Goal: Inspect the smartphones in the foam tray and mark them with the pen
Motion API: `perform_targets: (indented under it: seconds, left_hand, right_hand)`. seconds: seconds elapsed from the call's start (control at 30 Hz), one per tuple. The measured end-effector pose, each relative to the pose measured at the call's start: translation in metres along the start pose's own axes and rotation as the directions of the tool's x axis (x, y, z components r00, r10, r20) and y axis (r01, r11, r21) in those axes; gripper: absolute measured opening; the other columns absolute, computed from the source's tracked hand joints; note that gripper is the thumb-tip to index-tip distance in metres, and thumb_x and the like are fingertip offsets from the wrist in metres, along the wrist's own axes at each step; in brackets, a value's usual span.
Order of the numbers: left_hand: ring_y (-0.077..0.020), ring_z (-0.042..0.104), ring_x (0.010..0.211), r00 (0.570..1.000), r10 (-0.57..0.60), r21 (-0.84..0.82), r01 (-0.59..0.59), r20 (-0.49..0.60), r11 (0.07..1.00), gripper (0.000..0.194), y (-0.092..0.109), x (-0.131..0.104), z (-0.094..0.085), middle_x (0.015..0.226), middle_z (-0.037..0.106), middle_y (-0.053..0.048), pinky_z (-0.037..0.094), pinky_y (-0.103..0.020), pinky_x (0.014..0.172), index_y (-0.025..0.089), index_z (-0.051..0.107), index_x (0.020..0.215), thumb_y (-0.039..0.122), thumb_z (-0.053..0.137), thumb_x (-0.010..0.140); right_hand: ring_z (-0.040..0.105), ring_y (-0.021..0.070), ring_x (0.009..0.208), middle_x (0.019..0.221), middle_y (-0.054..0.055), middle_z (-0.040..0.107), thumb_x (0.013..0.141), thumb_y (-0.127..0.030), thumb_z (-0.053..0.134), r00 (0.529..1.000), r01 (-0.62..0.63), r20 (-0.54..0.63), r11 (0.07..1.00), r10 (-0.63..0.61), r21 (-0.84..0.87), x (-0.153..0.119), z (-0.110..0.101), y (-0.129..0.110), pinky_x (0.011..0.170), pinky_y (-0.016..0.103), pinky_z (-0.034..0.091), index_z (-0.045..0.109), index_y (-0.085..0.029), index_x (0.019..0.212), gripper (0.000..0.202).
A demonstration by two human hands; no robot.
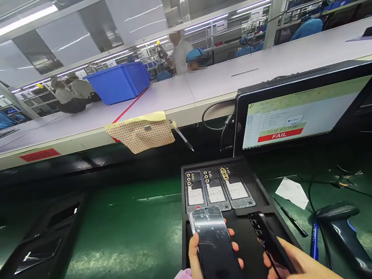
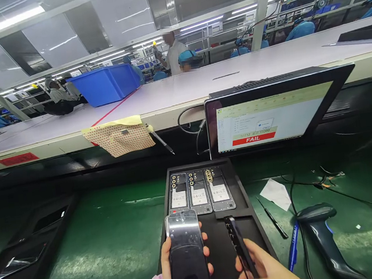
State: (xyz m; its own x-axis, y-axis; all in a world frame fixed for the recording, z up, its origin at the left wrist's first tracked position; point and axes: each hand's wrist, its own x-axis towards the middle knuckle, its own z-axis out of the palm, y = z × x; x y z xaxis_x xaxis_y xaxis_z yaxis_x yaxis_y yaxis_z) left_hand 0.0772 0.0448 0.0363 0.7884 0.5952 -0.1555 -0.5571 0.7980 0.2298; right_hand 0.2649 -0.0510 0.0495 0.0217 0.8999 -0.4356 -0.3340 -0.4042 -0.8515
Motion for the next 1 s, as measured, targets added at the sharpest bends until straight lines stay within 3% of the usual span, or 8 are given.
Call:
perform_targets:
  seconds: [0.07,0.17,0.33,0.43,0.57,0.73,0.87,1.0]
  left_hand:
    - [-0.0225,0.057,0.083,1.000,-0.017,-0.006,0.017,0.012,1.000,0.069,0.002,-0.001,0.000,0.101,0.059,-0.014,0.043,-0.040,0.070,0.011,0.048,0.119,0.059,0.043,0.069]
    - [-0.0213,0.057,0.082,1.000,-0.027,-0.006,0.027,0.003,1.000,0.071,0.001,-0.002,0.001,0.096,0.059,-0.012,0.041,-0.038,0.072,0.012,0.047,0.119,0.061,0.044,0.067]
    - [-0.0212,0.054,0.083,0.996,-0.056,0.065,0.051,0.071,0.997,0.072,-0.002,-0.002,-0.007,0.097,0.056,-0.009,0.038,-0.037,0.074,0.016,0.049,0.115,0.063,0.049,0.061]
    - [-0.0215,0.053,0.087,0.994,-0.055,0.052,0.050,0.096,0.997,0.071,-0.004,-0.002,-0.011,0.100,0.055,-0.008,0.036,-0.036,0.077,0.017,0.048,0.117,0.063,0.048,0.063]
    - [-0.0234,0.056,0.085,0.980,-0.153,0.081,0.143,0.125,0.986,0.074,-0.009,-0.003,-0.010,0.098,0.059,-0.012,0.035,-0.036,0.078,0.011,0.049,0.117,0.064,0.048,0.064]
    - [-0.0259,0.060,0.080,0.956,-0.279,0.132,0.266,0.087,0.955,0.078,-0.019,-0.006,-0.006,0.092,0.065,-0.013,0.035,-0.036,0.079,0.008,0.057,0.109,0.069,0.047,0.062]
    - [-0.0319,0.058,0.090,0.933,-0.348,0.246,0.318,0.087,0.915,0.078,-0.020,-0.007,-0.001,0.095,0.066,-0.013,0.032,-0.042,0.084,0.011,0.055,0.112,0.070,0.043,0.064]
    - [-0.0329,0.057,0.093,0.935,-0.348,0.262,0.321,0.064,0.910,0.079,-0.020,-0.007,0.000,0.095,0.066,-0.014,0.031,-0.044,0.086,0.011,0.053,0.115,0.070,0.042,0.064]
  right_hand:
    - [0.061,0.0250,0.071,0.083,0.008,0.060,0.050,-0.047,0.066,0.984,-0.044,-0.175,0.950,-0.012,-0.311,0.010,0.004,0.004,0.060,0.035,0.046,0.044,-0.017,0.113,0.073]
    - [0.061,0.0328,0.082,0.088,0.017,0.062,0.058,-0.043,0.059,0.899,-0.151,-0.374,0.638,-0.230,-0.755,0.022,0.018,0.009,0.073,0.043,0.043,0.030,-0.006,0.128,0.085]
    - [0.062,0.0334,0.065,0.079,0.017,0.060,0.071,-0.043,0.044,0.848,-0.314,-0.378,0.222,-0.371,-0.923,0.020,0.029,0.012,0.062,0.044,0.045,0.013,0.003,0.134,0.085]
    - [0.062,0.0346,0.075,0.099,0.023,0.057,0.073,-0.052,0.040,0.862,-0.291,-0.362,0.238,-0.354,-0.927,0.012,0.023,0.007,0.062,0.046,0.047,0.008,0.000,0.136,0.087]
    - [0.039,0.0333,0.119,0.134,0.017,0.038,0.074,-0.055,0.045,0.858,0.029,-0.179,0.392,-0.482,-0.919,0.006,0.027,-0.012,0.086,0.047,0.044,0.018,-0.012,0.137,0.081]
    - [0.054,0.0284,0.105,0.135,0.005,0.040,0.081,-0.045,0.042,0.889,0.264,-0.098,0.677,-0.447,-0.687,0.019,0.051,-0.039,0.064,0.037,0.056,0.042,-0.030,0.126,0.048]
    - [0.048,0.0244,0.112,0.113,0.005,0.060,0.083,-0.038,0.043,0.830,0.406,-0.002,0.608,-0.557,-0.682,0.036,0.063,-0.049,0.097,0.044,0.037,0.063,-0.026,0.102,0.030]
    - [0.052,0.0234,0.105,0.107,0.007,0.062,0.083,-0.035,0.046,0.804,0.484,0.037,0.616,-0.594,-0.621,0.043,0.066,-0.051,0.094,0.044,0.038,0.065,-0.025,0.088,0.023]
